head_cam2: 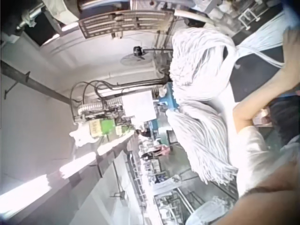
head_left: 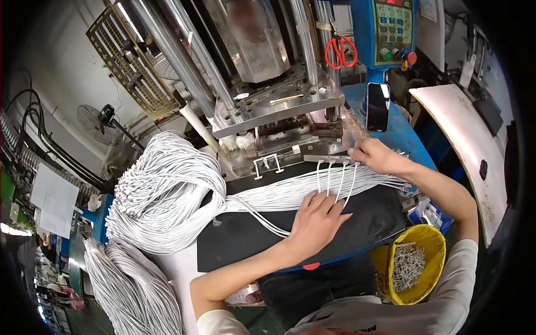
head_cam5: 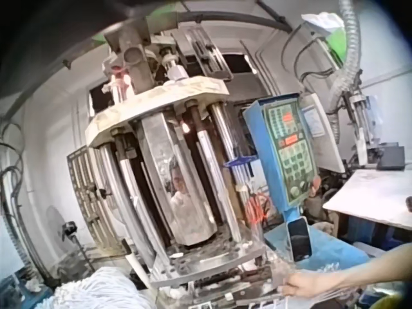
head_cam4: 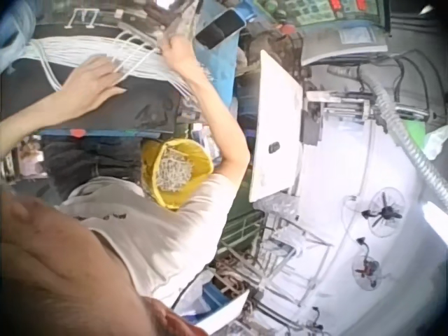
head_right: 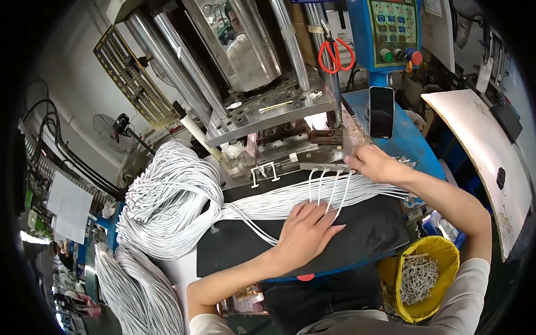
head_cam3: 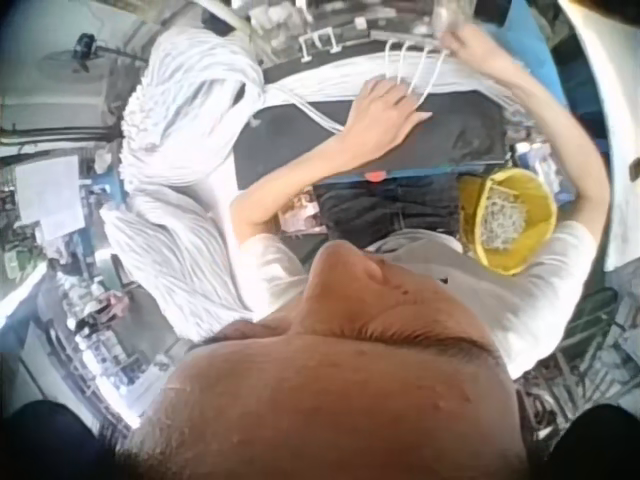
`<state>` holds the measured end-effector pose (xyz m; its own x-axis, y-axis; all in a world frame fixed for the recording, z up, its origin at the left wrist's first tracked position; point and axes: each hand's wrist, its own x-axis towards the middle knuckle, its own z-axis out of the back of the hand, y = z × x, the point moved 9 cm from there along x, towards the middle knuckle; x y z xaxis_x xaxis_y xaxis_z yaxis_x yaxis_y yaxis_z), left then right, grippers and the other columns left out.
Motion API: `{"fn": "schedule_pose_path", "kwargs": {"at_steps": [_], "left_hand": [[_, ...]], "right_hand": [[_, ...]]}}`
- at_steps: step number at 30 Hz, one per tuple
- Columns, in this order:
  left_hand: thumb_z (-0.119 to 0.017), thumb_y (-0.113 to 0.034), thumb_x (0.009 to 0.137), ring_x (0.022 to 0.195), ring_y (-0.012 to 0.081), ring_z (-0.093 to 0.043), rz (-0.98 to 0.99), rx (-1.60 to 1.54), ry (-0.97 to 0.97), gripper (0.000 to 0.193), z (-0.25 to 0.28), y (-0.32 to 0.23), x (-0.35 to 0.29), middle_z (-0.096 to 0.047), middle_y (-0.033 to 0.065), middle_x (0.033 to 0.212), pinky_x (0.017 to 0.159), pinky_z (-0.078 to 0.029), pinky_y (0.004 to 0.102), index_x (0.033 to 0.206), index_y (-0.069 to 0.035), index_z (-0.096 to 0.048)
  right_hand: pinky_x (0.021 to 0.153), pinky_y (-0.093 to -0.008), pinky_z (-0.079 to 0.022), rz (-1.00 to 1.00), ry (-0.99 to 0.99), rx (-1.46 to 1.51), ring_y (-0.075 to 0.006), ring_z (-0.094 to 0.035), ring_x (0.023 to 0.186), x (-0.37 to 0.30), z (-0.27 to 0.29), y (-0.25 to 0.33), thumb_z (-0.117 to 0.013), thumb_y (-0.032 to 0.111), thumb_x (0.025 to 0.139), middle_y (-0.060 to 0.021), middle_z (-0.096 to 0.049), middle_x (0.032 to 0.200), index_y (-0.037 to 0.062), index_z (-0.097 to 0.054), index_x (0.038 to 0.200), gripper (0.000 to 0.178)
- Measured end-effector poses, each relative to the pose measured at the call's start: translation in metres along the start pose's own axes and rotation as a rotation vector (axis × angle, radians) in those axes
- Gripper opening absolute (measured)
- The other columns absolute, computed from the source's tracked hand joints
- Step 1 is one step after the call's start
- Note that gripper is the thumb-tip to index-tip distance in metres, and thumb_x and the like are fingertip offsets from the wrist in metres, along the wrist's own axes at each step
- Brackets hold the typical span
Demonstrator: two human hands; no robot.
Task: The person processes cables by fitting their connector ends into a metal fixture, placing the cables into a molding machine, operating the machine, and organizing the cables on the workstation.
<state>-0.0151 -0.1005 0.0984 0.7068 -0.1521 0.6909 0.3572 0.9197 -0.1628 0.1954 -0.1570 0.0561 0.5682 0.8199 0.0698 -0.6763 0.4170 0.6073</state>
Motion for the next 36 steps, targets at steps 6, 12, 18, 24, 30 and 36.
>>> {"fn": "schedule_pose_path", "kwargs": {"at_steps": [6, 12, 18, 24, 30, 36], "left_hand": [[-0.077, -0.030, 0.091, 0.075, 0.0322, -0.065, 0.214, -0.045, 0.307, 0.034, 0.006, 0.074, 0.024, -0.064, 0.0150, 0.071, 0.076, -0.052, 0.0404, 0.079, 0.001, -0.073], [-0.078, -0.037, 0.088, 0.071, 0.0314, -0.064, 0.280, 0.046, 0.181, 0.041, -0.010, 0.157, 0.070, -0.063, 0.0152, 0.065, 0.067, -0.050, 0.0421, 0.072, 0.000, -0.074], [-0.079, -0.047, 0.087, 0.077, 0.0239, -0.068, 0.795, -0.151, 0.480, 0.046, -0.036, 0.214, 0.051, -0.071, 0.0129, 0.074, 0.073, -0.052, 0.0380, 0.081, -0.001, -0.077], [-0.080, -0.056, 0.085, 0.104, 0.0269, -0.070, 0.706, -0.392, 0.376, 0.064, -0.016, 0.225, 0.043, -0.075, 0.0179, 0.109, 0.091, -0.054, 0.0382, 0.114, 0.001, -0.076], [-0.071, -0.069, 0.085, 0.143, 0.0410, -0.045, 0.426, 0.129, 0.431, 0.099, -0.014, 0.195, 0.050, -0.051, 0.0235, 0.151, 0.114, -0.041, 0.0477, 0.151, 0.001, -0.047], [-0.063, -0.075, 0.086, 0.150, 0.0418, -0.034, 0.487, 0.075, 0.449, 0.106, -0.017, 0.203, 0.031, -0.039, 0.0224, 0.161, 0.120, -0.032, 0.0552, 0.155, 0.002, -0.040]], "right_hand": [[0.078, -0.0464, -0.052, 0.034, -0.213, 0.141, -0.0353, -0.068, 0.085, 0.119, -0.012, 0.002, -0.067, 0.031, 0.098, -0.0211, -0.071, 0.090, -0.0029, -0.069, 0.097, 0.034], [0.086, -0.0450, -0.054, 0.640, -0.844, -0.041, -0.0356, -0.069, 0.093, 0.216, -0.034, -0.025, -0.069, 0.013, 0.091, -0.0180, -0.071, 0.095, 0.0023, -0.070, 0.107, 0.020], [0.092, -0.0436, -0.052, 0.730, -0.566, 0.095, -0.0350, -0.065, 0.107, 0.217, -0.030, -0.004, -0.064, 0.014, 0.095, -0.0198, -0.068, 0.115, 0.0014, -0.064, 0.120, 0.029], [0.108, -0.0513, -0.044, 0.110, -0.073, -0.367, -0.0361, -0.056, 0.129, 0.156, -0.054, 0.032, -0.062, 0.016, 0.092, -0.0193, -0.059, 0.139, 0.0030, -0.057, 0.139, 0.048], [0.119, -0.0631, -0.026, 0.353, -0.443, -0.812, -0.0376, -0.046, 0.141, 0.134, -0.079, 0.067, -0.060, 0.028, 0.091, -0.0179, -0.057, 0.143, 0.0055, -0.053, 0.147, 0.061], [0.119, -0.0708, -0.019, 0.348, -0.309, -0.634, -0.0448, -0.039, 0.146, 0.131, -0.075, 0.066, -0.065, 0.020, 0.088, -0.0277, -0.046, 0.151, -0.0008, -0.042, 0.152, 0.071]]}}
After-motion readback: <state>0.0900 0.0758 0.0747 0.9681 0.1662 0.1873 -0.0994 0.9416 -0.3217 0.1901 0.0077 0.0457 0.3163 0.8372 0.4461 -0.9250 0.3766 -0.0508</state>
